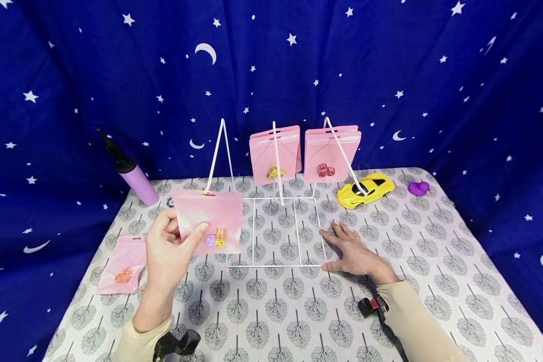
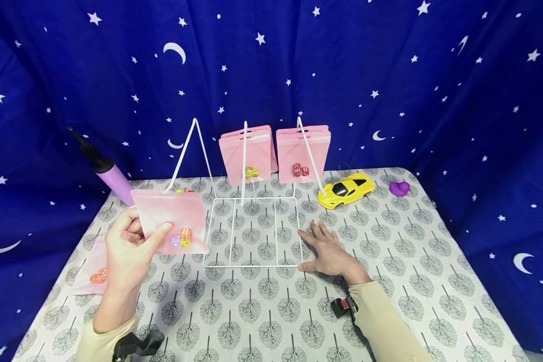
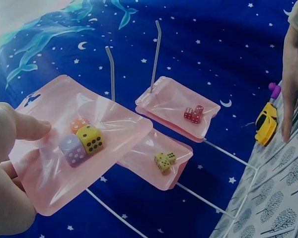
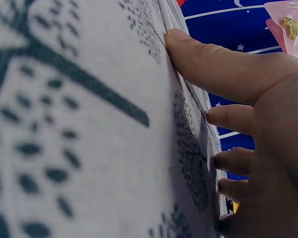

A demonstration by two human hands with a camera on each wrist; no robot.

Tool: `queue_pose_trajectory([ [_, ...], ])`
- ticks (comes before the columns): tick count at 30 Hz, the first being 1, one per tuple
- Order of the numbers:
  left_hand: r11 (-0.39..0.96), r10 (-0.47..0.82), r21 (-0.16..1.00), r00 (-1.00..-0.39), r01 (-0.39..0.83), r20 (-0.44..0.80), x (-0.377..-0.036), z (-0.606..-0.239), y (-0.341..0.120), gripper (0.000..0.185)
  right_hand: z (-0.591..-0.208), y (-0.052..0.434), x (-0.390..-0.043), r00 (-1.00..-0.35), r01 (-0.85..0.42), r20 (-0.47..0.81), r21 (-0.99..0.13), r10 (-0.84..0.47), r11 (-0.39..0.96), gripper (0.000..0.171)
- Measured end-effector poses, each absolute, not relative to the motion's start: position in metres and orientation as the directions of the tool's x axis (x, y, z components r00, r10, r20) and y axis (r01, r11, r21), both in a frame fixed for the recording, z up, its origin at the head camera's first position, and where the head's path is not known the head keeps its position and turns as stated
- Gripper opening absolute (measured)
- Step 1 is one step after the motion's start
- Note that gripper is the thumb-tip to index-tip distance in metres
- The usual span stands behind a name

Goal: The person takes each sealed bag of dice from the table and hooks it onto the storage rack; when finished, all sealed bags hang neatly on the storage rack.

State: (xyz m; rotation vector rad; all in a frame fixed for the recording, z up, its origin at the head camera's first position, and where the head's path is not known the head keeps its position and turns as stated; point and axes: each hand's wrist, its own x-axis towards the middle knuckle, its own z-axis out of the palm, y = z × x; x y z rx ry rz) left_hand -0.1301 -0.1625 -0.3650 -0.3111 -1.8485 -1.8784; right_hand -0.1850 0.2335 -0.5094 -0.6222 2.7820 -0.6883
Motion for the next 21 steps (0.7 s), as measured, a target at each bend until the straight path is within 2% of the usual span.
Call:
queue_pose_trajectory([
  [8, -0.019, -0.192, 0.881, -0.867, 0.472, 0.46, -0.136, -0.369, -0.164, 0.032, -0.509, 0.233, -0.185, -0.889, -0.355, -0.093, -0.481, -0.449, 0.802, 0.095],
  [14, 0.013, -0.199, 0.892, -0.873, 0.451, 0.445, -0.142, -0.371, -0.165, 0.032, -0.511, 0.233, -0.185, -0.891, -0.349, -0.092, -0.489, -0.445, 0.799, 0.096],
  [21, -0.013, -0.195, 0.883, -0.867, 0.47, 0.459, -0.153, -0.375, -0.167, 0.031, -0.511, 0.233, -0.186, -0.889, -0.354, -0.086, -0.49, -0.449, 0.796, 0.096],
])
